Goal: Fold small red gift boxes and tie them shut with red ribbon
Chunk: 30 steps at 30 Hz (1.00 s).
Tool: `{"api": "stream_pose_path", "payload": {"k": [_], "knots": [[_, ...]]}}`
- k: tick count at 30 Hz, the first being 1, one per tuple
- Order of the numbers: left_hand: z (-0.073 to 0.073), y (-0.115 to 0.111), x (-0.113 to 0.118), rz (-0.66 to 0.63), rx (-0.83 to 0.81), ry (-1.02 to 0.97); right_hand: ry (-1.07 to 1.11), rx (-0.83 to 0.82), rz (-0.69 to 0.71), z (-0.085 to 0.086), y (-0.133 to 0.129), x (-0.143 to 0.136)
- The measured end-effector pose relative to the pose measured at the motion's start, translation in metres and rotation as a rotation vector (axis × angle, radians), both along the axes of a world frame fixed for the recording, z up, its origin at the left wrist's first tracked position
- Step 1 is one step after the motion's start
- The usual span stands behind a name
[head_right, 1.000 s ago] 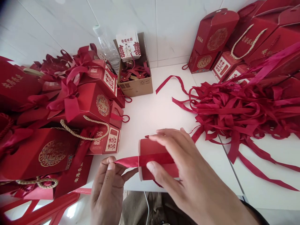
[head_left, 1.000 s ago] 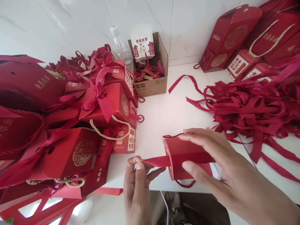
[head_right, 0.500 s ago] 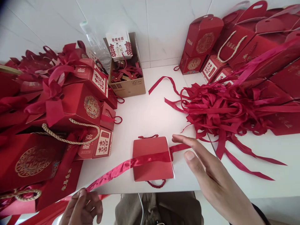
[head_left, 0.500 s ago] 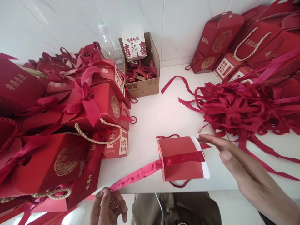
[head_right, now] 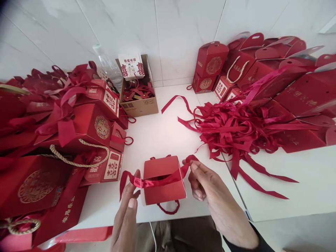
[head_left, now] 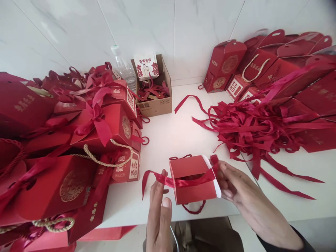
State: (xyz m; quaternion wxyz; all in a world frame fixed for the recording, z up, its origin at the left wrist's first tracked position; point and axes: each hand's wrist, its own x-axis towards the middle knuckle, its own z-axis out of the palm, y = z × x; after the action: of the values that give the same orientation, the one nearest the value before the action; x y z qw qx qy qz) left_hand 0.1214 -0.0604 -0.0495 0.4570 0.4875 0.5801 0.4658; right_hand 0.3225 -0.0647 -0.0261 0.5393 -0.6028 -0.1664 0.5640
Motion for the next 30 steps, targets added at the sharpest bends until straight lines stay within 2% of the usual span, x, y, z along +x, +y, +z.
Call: {"api": "stream_pose_path", "payload": {"k": [3, 7, 11, 15, 19, 21, 26, 28, 30], "knots": [[0.015, 0.012, 0.01, 0.046, 0.015, 0.019, 0.052, 0.068, -0.139, 0.009, 0.005, -0.003], [0.034, 0.022, 0.029, 0.041, 0.191, -0.017, 0.06, 0.217, -0.245, 0.017, 0.008, -0.006], [0.04, 0.031, 0.037, -0.018, 0.243, -0.01, 0.028, 0.275, -0.346, 0.022, 0.011, -0.009], [0.036, 0.037, 0.035, -0.034, 0.222, -0.017, -0.026, 0.251, -0.348, 0.023, 0.007, -0.01], [0.03, 0.037, 0.031, 0.071, 0.244, -0.032, -0.114, 0.225, -0.391, 0.018, -0.004, -0.009], [0.028, 0.036, 0.031, 0.072, 0.295, 0.026, -0.199, 0.173, -0.37, 0.016, -0.01, -0.012], [0.028, 0.034, 0.037, -0.141, 0.466, 0.279, -0.511, -0.032, -0.226, 0.015, -0.015, -0.027], [0.032, 0.035, 0.037, -0.19, 0.427, 0.248, -0.57, -0.042, -0.207, 0.016, -0.015, -0.03], [0.04, 0.038, 0.036, -0.187, 0.303, 0.12, -0.543, 0.038, -0.192, 0.018, -0.012, -0.028]]}}
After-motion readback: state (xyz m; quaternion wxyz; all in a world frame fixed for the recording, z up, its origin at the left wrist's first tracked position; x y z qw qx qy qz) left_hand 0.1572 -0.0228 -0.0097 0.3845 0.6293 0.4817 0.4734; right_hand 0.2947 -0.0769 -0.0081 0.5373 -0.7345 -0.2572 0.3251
